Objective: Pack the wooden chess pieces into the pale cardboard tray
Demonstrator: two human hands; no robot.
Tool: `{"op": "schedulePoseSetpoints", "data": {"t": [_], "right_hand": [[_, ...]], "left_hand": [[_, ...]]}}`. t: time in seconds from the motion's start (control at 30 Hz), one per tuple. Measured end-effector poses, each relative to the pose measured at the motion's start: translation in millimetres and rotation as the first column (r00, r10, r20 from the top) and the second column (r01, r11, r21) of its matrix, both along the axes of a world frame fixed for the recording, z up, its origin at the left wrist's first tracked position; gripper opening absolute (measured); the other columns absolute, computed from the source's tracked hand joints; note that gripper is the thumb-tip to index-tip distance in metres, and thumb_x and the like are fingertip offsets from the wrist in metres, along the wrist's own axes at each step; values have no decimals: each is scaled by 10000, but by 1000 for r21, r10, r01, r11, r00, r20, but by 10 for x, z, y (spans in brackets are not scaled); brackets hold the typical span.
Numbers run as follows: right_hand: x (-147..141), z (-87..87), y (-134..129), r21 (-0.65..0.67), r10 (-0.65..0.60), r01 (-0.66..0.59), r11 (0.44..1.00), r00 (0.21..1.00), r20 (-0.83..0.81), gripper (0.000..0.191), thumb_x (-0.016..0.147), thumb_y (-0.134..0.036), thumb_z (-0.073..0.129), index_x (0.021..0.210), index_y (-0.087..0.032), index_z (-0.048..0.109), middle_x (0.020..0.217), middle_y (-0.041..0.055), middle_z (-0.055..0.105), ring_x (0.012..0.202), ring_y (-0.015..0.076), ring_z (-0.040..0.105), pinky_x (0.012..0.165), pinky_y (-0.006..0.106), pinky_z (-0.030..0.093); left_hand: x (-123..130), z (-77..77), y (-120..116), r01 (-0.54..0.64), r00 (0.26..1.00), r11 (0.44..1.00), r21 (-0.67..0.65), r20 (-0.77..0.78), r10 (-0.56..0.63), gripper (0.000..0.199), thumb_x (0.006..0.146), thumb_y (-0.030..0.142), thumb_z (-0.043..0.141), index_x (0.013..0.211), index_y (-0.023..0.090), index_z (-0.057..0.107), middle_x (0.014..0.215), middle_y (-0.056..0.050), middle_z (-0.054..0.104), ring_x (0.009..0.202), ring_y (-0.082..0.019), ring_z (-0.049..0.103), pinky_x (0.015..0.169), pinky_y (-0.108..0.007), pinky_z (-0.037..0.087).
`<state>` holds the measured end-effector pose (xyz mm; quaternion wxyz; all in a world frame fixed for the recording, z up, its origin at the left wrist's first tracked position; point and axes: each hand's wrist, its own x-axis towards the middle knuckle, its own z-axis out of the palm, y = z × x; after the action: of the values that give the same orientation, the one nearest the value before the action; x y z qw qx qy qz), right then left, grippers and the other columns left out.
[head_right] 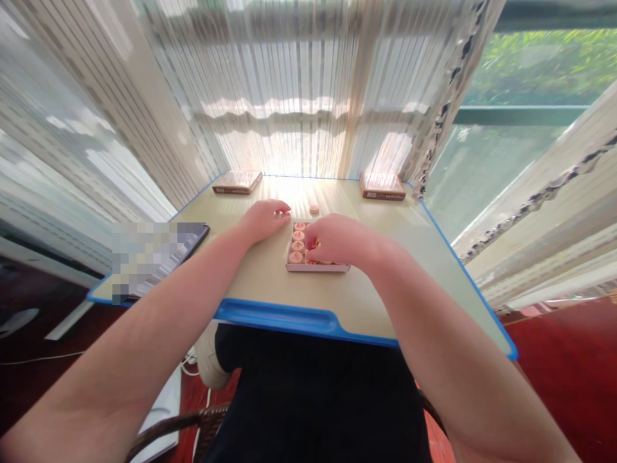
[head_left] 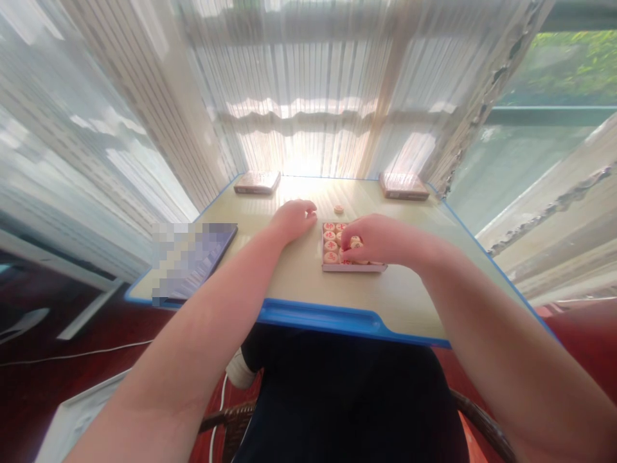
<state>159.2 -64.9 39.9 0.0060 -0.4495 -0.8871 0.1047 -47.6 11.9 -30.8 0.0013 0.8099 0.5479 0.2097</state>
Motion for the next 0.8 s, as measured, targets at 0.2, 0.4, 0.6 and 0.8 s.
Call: {"op": "schedulePoseSetpoints", "data": {"t": [0.2,0.4,0.6,0.8], "right_hand": [[-14,-39,14,-18,-10,11,1000,1000,30,175,742,-346,570,780,-244,706,686,-3,647,582,130,525,506,254,297],[-25,-71,53,1,-6,6,1000,999,44,135,736,-292,572,789,-249,689,754,-8,658,632,132,538,528,244,319],[-16,-118,108,13,10,-10,1000,1000,27,124,729,-320,594,765,-232,674,791,-5,655,668,134,542,541,242,334],[-1,-121,127,-34,-58,58,998,998,-5,150,718,-338,617,806,-264,712,772,-21,664,673,135,552,557,244,357]], "left_hand": [[-1,14,-15,6,1000,1000,0,-25,-6,291,824,289,492,995,163,691,991,-76,692,939,-220,610,864,-333,460],[-15,13,-14,25,999,1000,2,-21,-25,270,812,282,497,957,171,696,936,-71,687,892,-219,608,826,-335,461],[-22,-4,15,37,999,999,2,-29,-37,273,808,278,490,956,171,694,940,-76,679,880,-224,604,809,-342,459],[-23,-16,28,33,999,999,3,-40,-33,271,809,288,490,953,179,692,949,-76,674,879,-221,599,816,-336,457]]}}
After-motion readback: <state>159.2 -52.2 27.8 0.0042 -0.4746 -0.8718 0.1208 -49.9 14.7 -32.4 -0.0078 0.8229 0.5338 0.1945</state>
